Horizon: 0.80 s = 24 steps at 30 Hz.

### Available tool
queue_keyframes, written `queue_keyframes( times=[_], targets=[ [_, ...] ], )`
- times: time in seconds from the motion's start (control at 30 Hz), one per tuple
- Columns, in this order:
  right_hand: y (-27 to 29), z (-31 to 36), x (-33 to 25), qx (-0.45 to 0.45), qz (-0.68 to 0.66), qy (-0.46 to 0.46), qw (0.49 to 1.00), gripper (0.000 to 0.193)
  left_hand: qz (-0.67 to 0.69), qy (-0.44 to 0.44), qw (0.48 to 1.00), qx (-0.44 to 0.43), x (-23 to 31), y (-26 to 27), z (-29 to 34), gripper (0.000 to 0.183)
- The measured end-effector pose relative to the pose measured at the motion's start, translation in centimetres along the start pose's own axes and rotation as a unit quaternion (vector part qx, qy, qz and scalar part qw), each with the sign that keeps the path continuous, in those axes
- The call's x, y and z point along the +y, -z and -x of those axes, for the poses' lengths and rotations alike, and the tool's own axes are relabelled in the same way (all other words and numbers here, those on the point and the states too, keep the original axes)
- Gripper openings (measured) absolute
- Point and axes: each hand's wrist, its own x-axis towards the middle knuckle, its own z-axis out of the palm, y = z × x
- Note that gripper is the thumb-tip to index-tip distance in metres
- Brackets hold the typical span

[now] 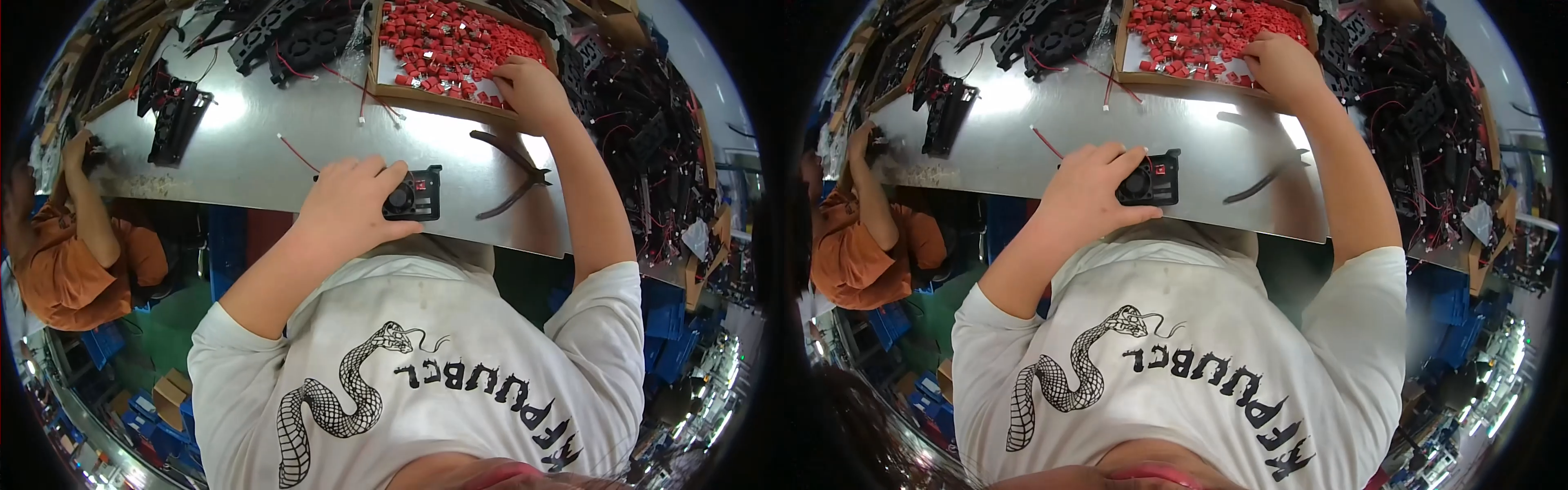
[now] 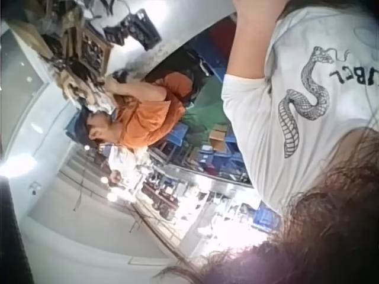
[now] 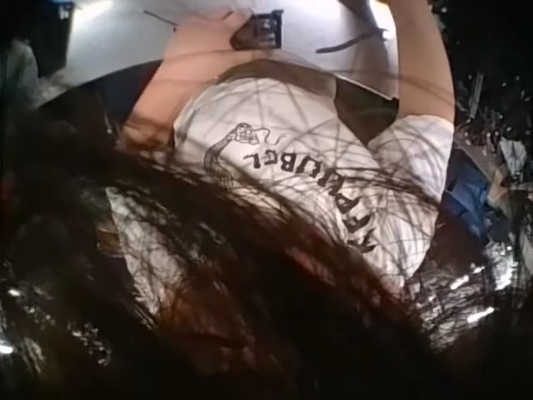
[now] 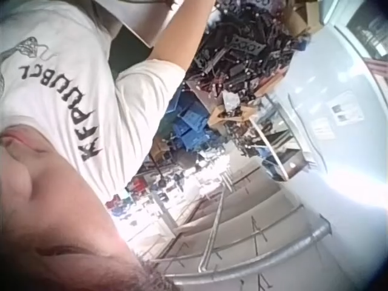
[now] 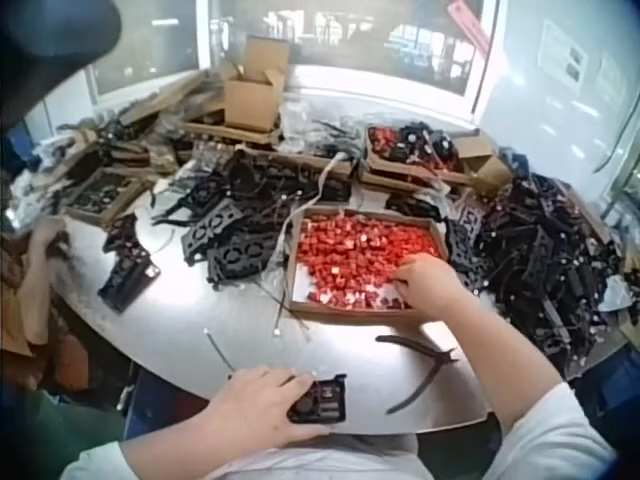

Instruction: Assembling electronic components by crimping wires into a plastic housing.

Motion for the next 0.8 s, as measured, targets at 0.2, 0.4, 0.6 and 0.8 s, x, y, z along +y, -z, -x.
queue_keyframes(
  times=[0.2,0.4,0.6,0.8],
  targets=[
    [0.7,1.6,-2.4,0.102,-0.14,-0.052,0.983,0.016,0.008,0.006,1.0,-0.016,-0.3,0.0,-0.1,0.066],
    [0.4,10.2,-12.6,0.073,-0.323,0.136,0.934,0.029,0.008,-0.009,1.0,-0.026,-0.3,-0.3,-0.6,0.066],
    [0.0,10.0,-13.2,0.107,-0.275,0.157,0.942,0.033,0.011,-0.02,0.999,-0.023,-0.3,-0.6,-1.0,0.066],
    [0.8,10.2,-13.4,0.083,-0.258,0.174,0.947,0.031,0.008,-0.017,1.0,-0.02,-0.2,-0.5,-0.8,0.069]
  ],
)
